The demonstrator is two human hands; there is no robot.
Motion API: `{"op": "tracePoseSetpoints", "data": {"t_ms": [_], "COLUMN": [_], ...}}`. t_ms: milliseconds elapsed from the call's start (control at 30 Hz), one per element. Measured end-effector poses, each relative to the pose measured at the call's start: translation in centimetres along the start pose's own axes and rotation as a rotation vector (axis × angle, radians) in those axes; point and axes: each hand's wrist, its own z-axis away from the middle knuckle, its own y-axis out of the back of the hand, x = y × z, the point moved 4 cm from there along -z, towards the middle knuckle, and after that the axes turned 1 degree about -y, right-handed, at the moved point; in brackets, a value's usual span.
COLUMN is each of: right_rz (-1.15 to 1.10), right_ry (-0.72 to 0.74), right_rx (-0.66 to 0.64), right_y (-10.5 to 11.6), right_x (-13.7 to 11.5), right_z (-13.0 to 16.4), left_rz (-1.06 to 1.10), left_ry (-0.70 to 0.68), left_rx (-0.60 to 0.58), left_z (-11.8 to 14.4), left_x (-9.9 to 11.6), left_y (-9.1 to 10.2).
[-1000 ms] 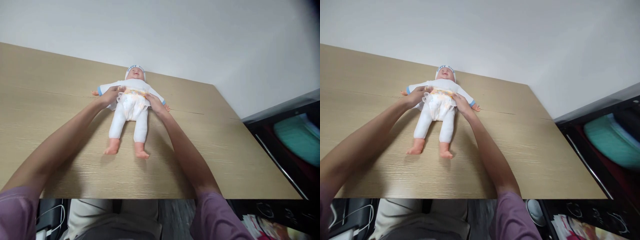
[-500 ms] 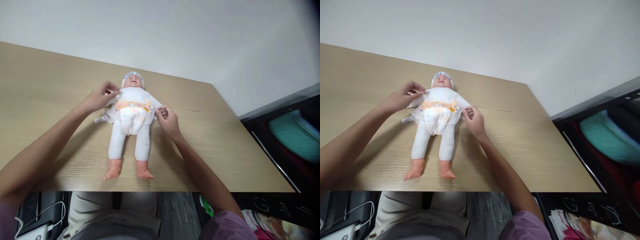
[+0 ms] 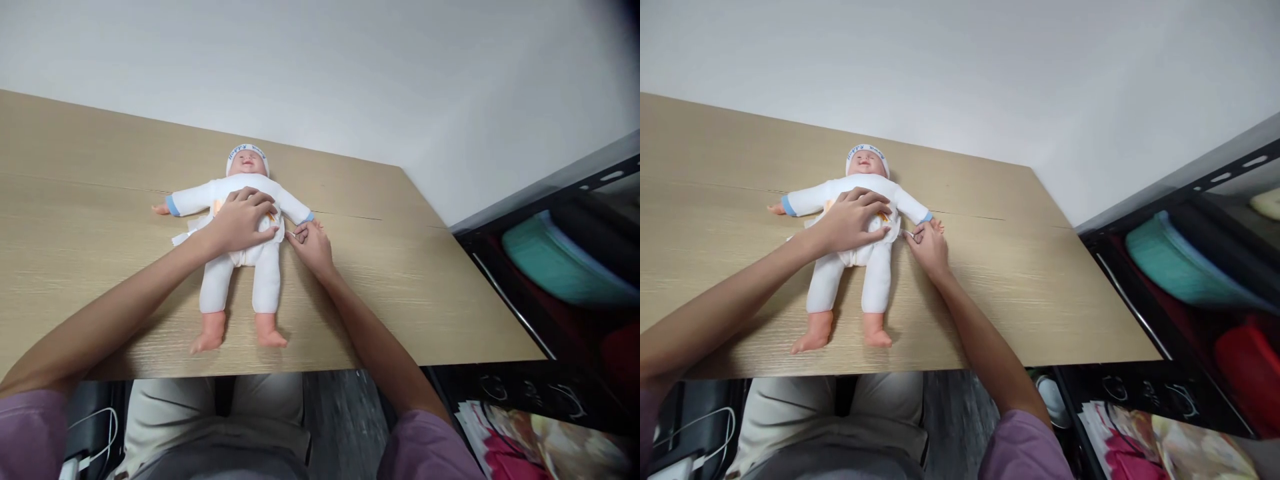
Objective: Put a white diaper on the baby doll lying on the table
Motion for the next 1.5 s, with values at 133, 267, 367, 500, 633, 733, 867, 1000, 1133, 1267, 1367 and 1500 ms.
{"op": "tracePoseSetpoints", "data": {"t_ms": [133,267,367,500,633,733,867,1000,1133,1267,1367,1500], "right_rz": [-0.006,-0.097,-0.31,-0.55,-0.622,-0.642,-0.648,-0.661,-0.468,-0.309,-0.277,-0.248], "right_ry": [-0.099,-0.062,0.005,0.038,0.066,0.143,0.169,0.159,0.372,0.634,0.675,0.675], "right_rx": [-0.127,-0.225,-0.275,-0.29,-0.315,-0.335,-0.365,-0.262,0.019,0.061,-0.021,-0.059], "right_y": [0.1,0.2,1.0,2.5,2.4,1.2,-1.2,-1.7,0.3,0.9,0.2,-0.1], "right_x": [0.2,0.0,-0.1,-0.6,-2.9,-5.5,-7.8,-8.0,-7.8,-7.9,-7.6,-7.6], "right_z": [0.2,0.5,0.3,-0.4,-1.3,-2.3,-3.7,-2.6,1.1,3.8,4.0,3.8], "left_rz": [-0.016,0.005,0.009,-0.016,-0.033,-0.042,-0.067,-0.063,-0.036,0.019,0.134,0.453], "left_ry": [0.025,0.072,0.085,0.082,0.054,0.06,0.089,0.093,0.087,0.06,0.015,-0.01], "left_rx": [-0.01,-0.006,0.0,0.008,-0.008,-0.012,-0.002,0.008,0.013,0.01,0.028,0.164], "left_z": [0.1,0.0,0.1,0.2,0.1,0.1,0.1,0.2,0.3,0.5,0.6,2.3], "left_x": [-0.1,0.1,0.3,0.3,0.0,-0.2,-0.3,-0.1,-0.3,-1.1,-1.6,-2.3], "left_y": [0.4,0.7,0.7,0.4,-0.2,-0.3,-0.3,-0.2,-0.4,-0.7,-0.3,1.5]}}
